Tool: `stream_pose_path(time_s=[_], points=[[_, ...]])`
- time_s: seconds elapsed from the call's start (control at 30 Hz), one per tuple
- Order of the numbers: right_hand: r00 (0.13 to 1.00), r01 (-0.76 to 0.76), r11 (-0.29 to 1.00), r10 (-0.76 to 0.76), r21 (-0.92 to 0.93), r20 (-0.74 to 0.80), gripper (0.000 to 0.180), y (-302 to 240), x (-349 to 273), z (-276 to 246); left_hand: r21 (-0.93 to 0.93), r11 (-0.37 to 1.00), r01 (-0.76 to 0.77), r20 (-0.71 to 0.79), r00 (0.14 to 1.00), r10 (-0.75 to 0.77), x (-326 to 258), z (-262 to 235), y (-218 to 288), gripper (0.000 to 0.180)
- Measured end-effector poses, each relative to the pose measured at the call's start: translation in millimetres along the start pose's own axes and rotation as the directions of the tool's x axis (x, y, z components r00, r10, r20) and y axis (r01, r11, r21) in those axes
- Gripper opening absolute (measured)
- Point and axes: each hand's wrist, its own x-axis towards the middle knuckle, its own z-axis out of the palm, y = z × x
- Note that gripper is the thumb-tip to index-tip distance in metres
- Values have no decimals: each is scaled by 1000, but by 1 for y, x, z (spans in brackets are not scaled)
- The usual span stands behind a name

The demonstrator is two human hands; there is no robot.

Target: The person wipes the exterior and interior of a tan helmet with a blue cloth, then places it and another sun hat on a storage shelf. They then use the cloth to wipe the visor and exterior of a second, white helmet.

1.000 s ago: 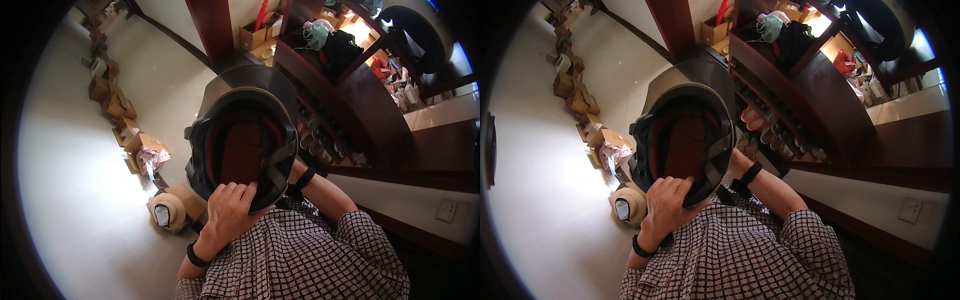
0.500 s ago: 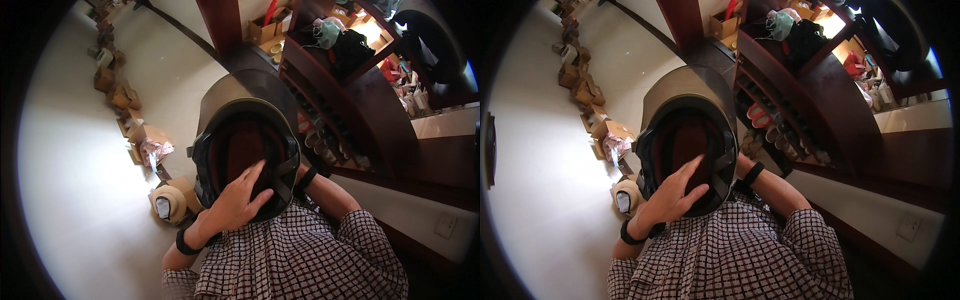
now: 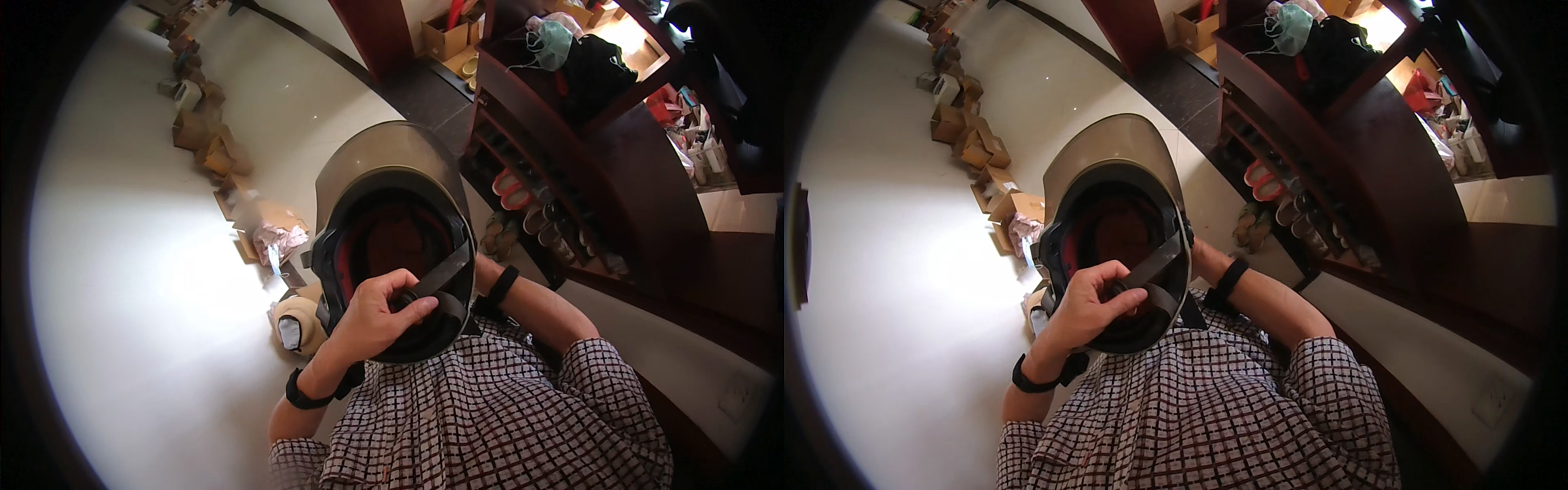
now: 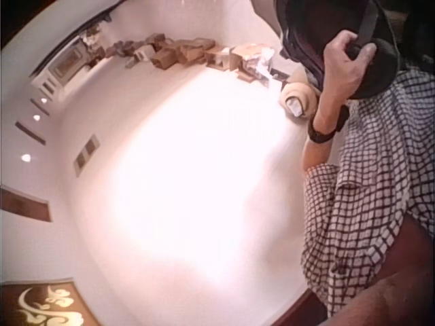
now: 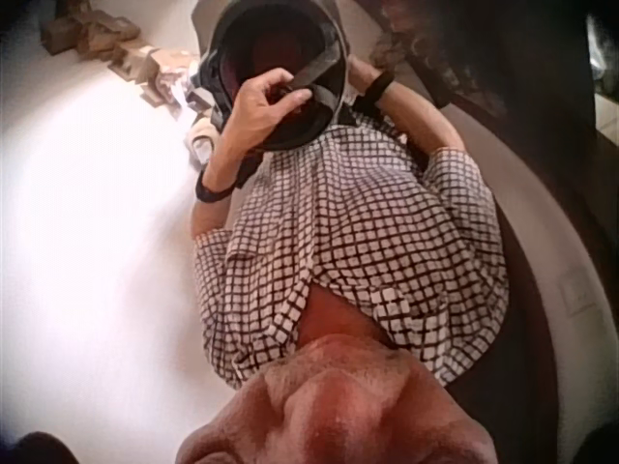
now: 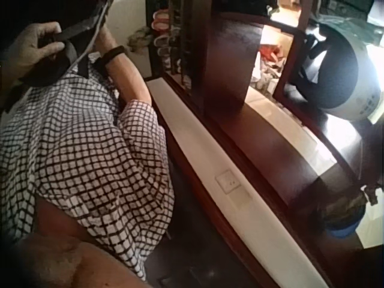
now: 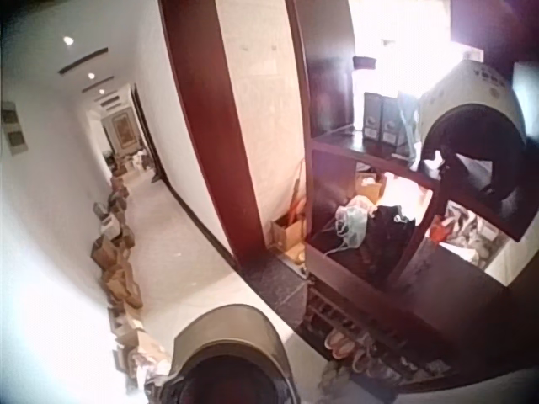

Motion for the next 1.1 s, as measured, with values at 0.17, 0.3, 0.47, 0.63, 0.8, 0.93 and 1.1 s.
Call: stream_pose_path(time_s=[0.17,0.3,0.47,0.63,0.8,0.93,1.1], points=[[999,-42,998,42,-38,13,26,8,13,-5,-435,891,-130,-102,990,95,-17,9,-10,13],[997,-78,995,78,-63,-14,32,15,15,-3,-543,811,-219,-205,971,125,-22,16,-22,13],[975,-68,948,-4,-312,-223,37,20,20,0,-542,787,-294,-322,938,129,-28,9,-25,16],[950,-89,946,-13,-312,-313,35,11,4,-36,-597,744,-300,-388,920,59,-33,0,-36,18],[739,155,795,-487,-586,-465,25,-22,-33,31,-700,624,-347,-406,913,53,-28,1,-47,20],[524,161,201,-847,-966,-89,14,-32,-67,122,-757,564,-328,-378,925,31,-19,-1,-47,19],[686,131,-566,-541,-814,487,16,-25,-67,167,-767,565,-305,-357,934,19,-8,-2,-41,14]])
